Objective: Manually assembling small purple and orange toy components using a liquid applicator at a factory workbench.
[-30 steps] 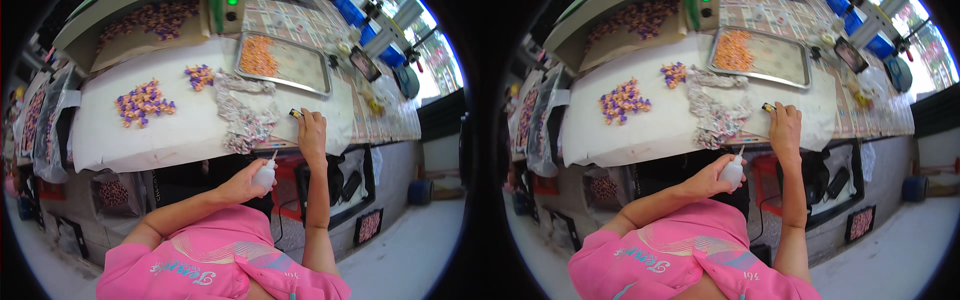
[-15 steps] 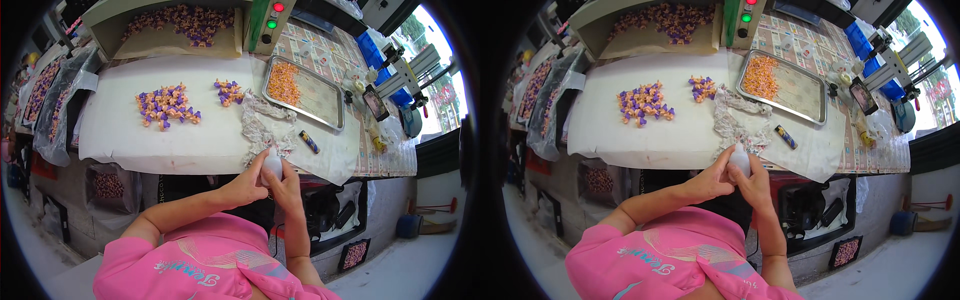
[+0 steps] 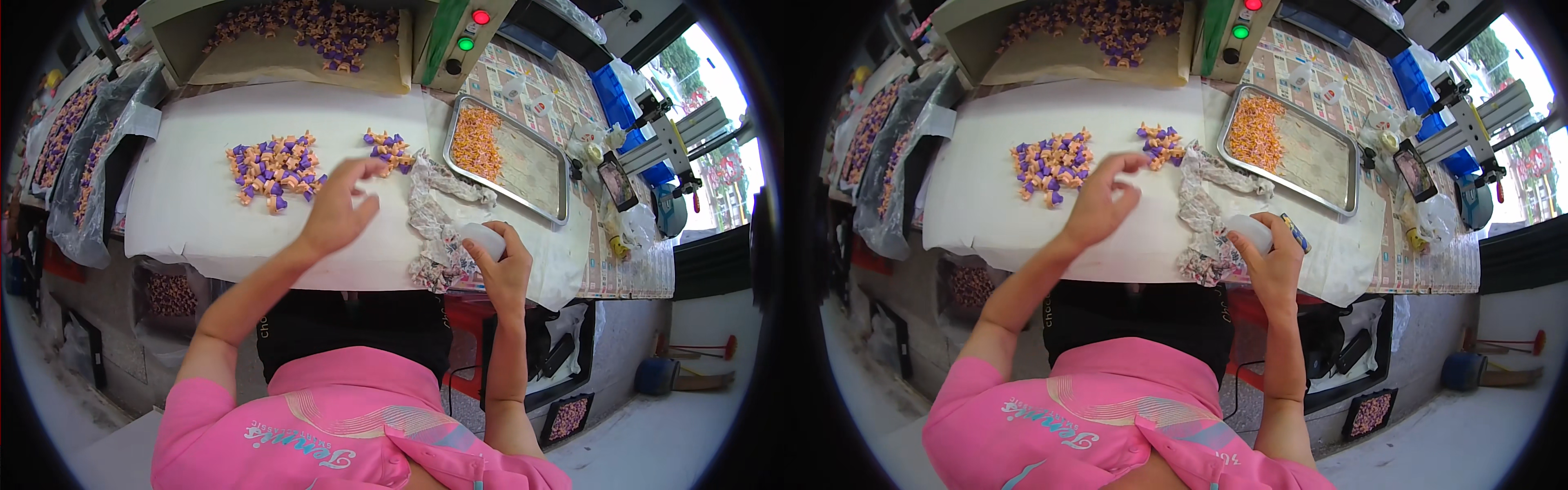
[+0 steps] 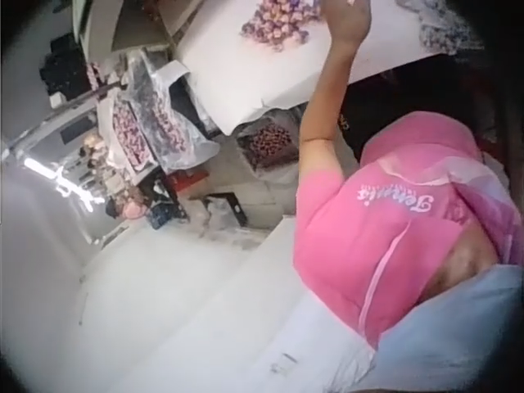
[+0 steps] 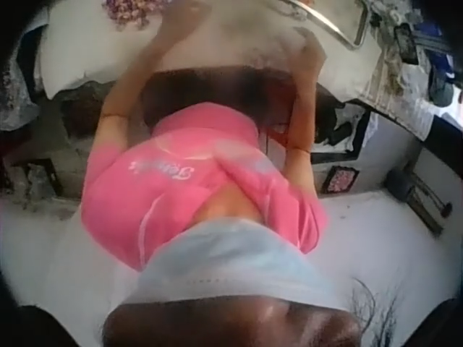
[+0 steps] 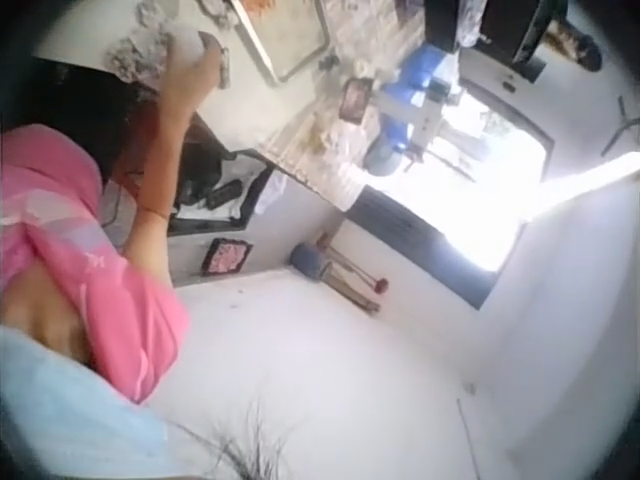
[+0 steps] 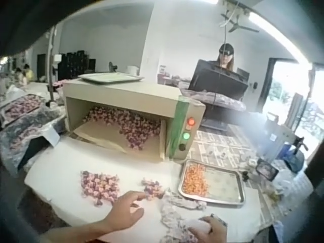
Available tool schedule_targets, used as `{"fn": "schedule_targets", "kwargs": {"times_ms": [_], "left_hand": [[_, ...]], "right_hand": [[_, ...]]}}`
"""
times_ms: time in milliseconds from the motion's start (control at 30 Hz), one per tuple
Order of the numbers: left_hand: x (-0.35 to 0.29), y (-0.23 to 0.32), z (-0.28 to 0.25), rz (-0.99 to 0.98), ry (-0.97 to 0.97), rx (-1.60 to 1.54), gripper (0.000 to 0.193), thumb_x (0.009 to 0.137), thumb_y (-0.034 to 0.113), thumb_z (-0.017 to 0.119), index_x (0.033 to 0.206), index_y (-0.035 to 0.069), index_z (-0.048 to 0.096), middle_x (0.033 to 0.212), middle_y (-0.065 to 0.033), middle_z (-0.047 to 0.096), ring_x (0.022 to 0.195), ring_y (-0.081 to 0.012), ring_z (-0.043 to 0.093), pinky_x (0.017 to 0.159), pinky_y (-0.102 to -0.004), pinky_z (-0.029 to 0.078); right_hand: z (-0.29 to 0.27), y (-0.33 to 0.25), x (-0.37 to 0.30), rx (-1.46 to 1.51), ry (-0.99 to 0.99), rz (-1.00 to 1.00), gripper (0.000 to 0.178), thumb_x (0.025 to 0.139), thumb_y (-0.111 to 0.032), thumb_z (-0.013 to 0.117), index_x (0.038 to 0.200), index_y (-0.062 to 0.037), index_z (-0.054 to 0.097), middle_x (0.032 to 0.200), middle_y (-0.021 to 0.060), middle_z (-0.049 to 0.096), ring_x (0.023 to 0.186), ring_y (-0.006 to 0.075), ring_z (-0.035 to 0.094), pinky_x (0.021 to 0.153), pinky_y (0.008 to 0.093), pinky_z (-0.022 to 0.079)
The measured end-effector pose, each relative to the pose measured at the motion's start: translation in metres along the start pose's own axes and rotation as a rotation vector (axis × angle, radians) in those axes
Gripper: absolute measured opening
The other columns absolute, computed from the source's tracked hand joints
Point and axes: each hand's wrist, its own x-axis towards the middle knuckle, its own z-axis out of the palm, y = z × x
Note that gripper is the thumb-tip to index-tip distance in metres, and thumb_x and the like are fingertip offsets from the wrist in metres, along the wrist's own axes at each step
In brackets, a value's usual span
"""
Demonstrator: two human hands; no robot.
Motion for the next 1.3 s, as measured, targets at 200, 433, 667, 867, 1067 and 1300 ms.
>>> {"fn": "schedule_targets", "kwargs": {"times_ms": [200,433,667,867,1067,1300], "left_hand": [[0.078,-0.047,-0.012,0.359,-0.026,0.603,0.061,0.071,0.015,0.068,0.128,0.004,0.051,0.134,-0.0159,0.045,0.128,-0.0362,0.036,0.107,-0.0418,0.033],[0.107,-0.062,0.006,0.304,-0.192,0.799,0.057,0.077,0.028,0.066,0.130,0.014,0.052,0.141,-0.0139,0.042,0.133,-0.0336,0.033,0.111,-0.0473,0.025],[0.103,-0.051,0.009,0.234,-0.258,0.714,0.029,0.078,0.020,0.063,0.106,0.012,0.060,0.119,-0.0076,0.055,0.120,-0.0273,0.045,0.100,-0.0452,0.034],[0.067,-0.051,0.008,0.288,-0.173,0.550,0.050,0.075,0.015,0.070,0.121,0.009,0.053,0.126,-0.0133,0.050,0.122,-0.0310,0.045,0.101,-0.0416,0.038],[0.036,-0.046,-0.014,0.352,-0.049,0.717,0.065,0.075,0.012,0.071,0.134,0.007,0.044,0.134,-0.0193,0.044,0.125,-0.0343,0.044,0.105,-0.0413,0.038],[0.043,-0.072,-0.062,0.518,0.014,0.951,0.037,0.079,0.001,0.060,0.116,0.003,0.056,0.122,-0.0173,0.054,0.114,-0.0339,0.054,0.097,-0.0399,0.046]], "right_hand": [[0.013,0.000,0.009,-0.061,0.107,-0.145,0.032,0.075,-0.018,0.081,0.096,-0.0009,0.063,0.084,0.0059,0.064,0.072,0.0132,0.060,0.064,0.0264,0.047],[0.016,0.007,0.011,-0.058,0.173,-0.201,0.031,0.079,-0.019,0.079,0.099,-0.0007,0.062,0.086,0.0048,0.062,0.077,0.0122,0.059,0.066,0.0254,0.048],[0.020,0.011,0.008,0.239,0.278,0.023,0.030,0.081,-0.019,0.078,0.100,0.0000,0.063,0.088,0.0047,0.061,0.080,0.0134,0.058,0.070,0.0268,0.047],[0.025,0.012,0.009,0.457,0.295,0.131,0.033,0.085,-0.022,0.074,0.105,0.0001,0.061,0.088,0.0029,0.061,0.071,0.0078,0.055,0.059,0.0211,0.044],[0.034,0.014,0.008,0.448,0.295,0.130,0.031,0.086,-0.023,0.073,0.105,-0.0015,0.062,0.080,-0.0009,0.058,0.062,0.0048,0.047,0.052,0.0200,0.036],[0.043,0.020,0.003,0.472,0.300,0.146,0.029,0.086,-0.023,0.072,0.104,-0.0017,0.062,0.079,-0.0010,0.058,0.060,0.0046,0.046,0.051,0.0194,0.034]]}}
